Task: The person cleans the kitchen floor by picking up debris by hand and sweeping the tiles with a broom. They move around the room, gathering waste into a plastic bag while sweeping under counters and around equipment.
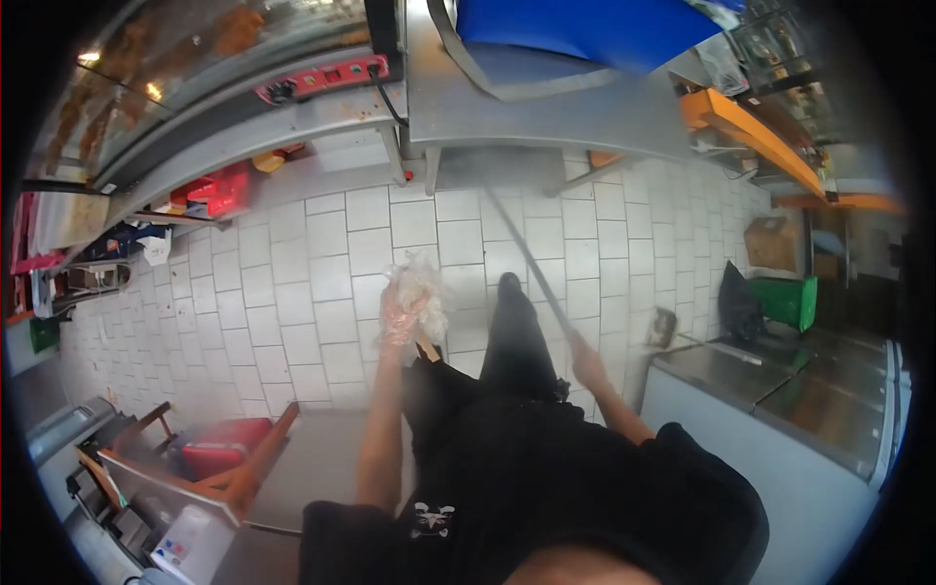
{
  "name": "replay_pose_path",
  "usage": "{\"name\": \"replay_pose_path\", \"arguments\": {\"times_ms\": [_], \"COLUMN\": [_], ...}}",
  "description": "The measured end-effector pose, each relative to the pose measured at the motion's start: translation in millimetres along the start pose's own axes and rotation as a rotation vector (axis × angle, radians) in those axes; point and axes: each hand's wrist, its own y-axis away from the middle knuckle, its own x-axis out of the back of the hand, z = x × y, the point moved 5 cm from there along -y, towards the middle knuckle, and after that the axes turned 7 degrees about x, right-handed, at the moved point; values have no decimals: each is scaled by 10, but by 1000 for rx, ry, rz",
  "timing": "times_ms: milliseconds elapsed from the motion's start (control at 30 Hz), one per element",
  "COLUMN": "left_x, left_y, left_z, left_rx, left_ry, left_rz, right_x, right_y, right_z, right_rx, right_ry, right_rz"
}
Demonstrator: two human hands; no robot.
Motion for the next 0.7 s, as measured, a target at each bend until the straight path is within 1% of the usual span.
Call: {"name": "replay_pose_path", "arguments": {"times_ms": [33,100,133,167,233,267,333,367,433,467,500,533,567,600,633,667,700], "left_x": [119,333,411,598,809,841,858,855,862,845,787,703,670,629,442,368,314], "left_y": [36,135,149,239,263,223,126,73,19,13,-26,-60,-50,-56,-64,14,-26], "left_z": [157,386,309,471,867,835,637,610,630,698,780,838,805,716,711,989,1101], "left_rx": [-13,-23,-22,-31,-25,-36,-26,-36,-96,-117,-94,-63,-71,-13,21,-22,-29], "left_ry": [-3,66,72,64,23,11,-39,-59,-210,-236,-147,-59,-102,-125,-156,-260,-337], "left_rz": [-5,-143,-170,-180,-177,-194,-212,-237,-167,-203,-302,-403,-447,-539,-624,-598,-671], "right_x": [20,329,540,727,935,939,860,823,775,634,429,188,-49,-246,-432,-619,-851], "right_y": [302,988,1217,1463,1789,2006,2468,2572,2754,2791,2746,2660,2680,2662,2524,2389,2316], "right_z": [-113,-455,-687,-902,-1001,-989,-997,-1098,-1329,-1349,-1271,-1189,-1207,-1278,-1178,-1204,-1366], "right_rx": [-25,-297,-305,-319,-358,-370,-480,-500,-482,-660,-690,-640,-599,-644,-715,-790,-830], "right_ry": [12,-98,-55,-12,-86,-103,-165,-190,-118,-94,-134,-145,-161,-218,-279,-333,-378], "right_rz": [-51,-227,-215,-205,-239,-229,-219,-211,-70,-130,-109,-64,-35,-31,1,34,64]}}
